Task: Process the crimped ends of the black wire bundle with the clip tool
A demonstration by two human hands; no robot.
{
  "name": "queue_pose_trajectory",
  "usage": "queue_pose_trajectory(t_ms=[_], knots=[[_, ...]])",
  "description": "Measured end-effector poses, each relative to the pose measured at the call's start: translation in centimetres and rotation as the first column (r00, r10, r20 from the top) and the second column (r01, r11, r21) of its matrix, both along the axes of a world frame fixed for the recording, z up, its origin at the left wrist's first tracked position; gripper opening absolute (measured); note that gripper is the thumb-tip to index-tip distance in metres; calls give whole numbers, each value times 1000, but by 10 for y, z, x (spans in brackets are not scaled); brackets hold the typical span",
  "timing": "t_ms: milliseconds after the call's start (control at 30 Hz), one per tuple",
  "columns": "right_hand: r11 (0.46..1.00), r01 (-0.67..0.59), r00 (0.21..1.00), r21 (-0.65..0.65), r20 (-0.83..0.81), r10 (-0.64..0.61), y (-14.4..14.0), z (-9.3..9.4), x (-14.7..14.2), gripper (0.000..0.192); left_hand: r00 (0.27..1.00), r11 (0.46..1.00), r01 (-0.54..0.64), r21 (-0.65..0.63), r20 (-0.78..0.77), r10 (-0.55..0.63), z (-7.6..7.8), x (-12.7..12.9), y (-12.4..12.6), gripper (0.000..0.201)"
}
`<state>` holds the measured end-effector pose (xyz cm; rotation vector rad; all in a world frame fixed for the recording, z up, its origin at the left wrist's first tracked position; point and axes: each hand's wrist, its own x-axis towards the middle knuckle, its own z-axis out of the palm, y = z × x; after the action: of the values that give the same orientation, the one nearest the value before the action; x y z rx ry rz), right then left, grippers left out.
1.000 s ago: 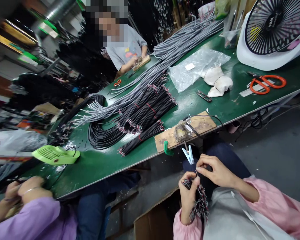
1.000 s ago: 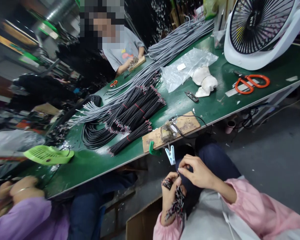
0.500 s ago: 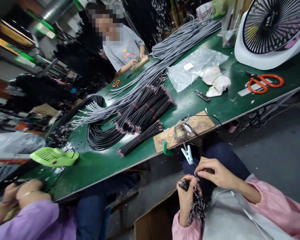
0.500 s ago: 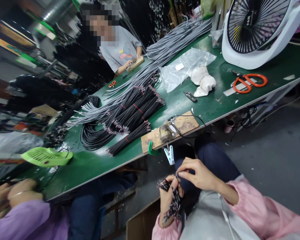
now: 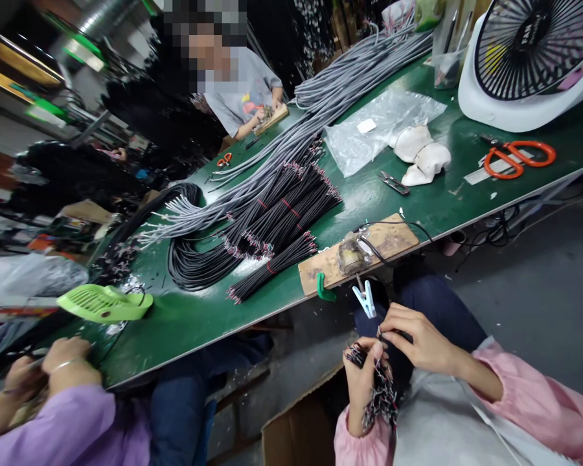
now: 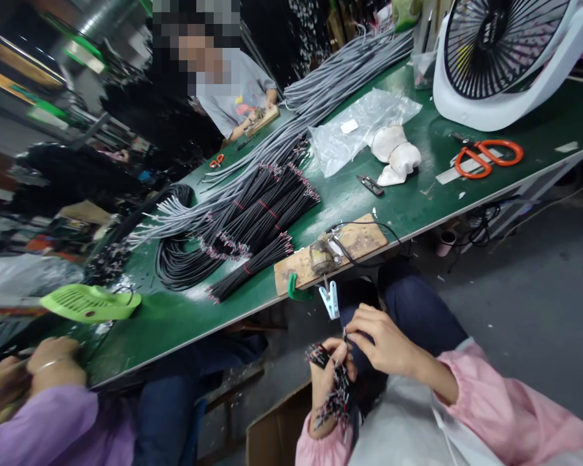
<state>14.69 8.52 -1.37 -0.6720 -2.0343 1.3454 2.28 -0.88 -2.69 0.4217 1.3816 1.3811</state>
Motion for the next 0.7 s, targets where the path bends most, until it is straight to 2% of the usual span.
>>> queue_pose_trajectory(t_ms=[167,267,400,467,600,667,700], knots=[[993,61,998,104,-34,-58,-2,-4,-2,9,994,1000,26,-16,106,-24,3,-1,-2,24],[966,105,994,238,-53,-95,-3,-7,-2,9,993,999,35,-10,111,-33,1,-2,-2,26],[845,139,989,516,-33,-142,-6,-11,1,13,1000,1000,-15,13,22,15,2,0,0,26],[787,115,989,606,1,-145,-9,-13,2,17,998,998,-58,8,-30,58,3,4,2,27],[735,66,991,675,43,-129,-10,-13,5,15,988,995,-102,-20,-117,99,4,8,0,27],[745,39,997,666,23,-73,-7,-10,7,14,981,994,-102,-32,-170,95,3,7,-2,27],[776,43,999,629,-7,-50,-4,-7,8,13,977,994,-101,-30,-192,93,1,6,-3,26]])
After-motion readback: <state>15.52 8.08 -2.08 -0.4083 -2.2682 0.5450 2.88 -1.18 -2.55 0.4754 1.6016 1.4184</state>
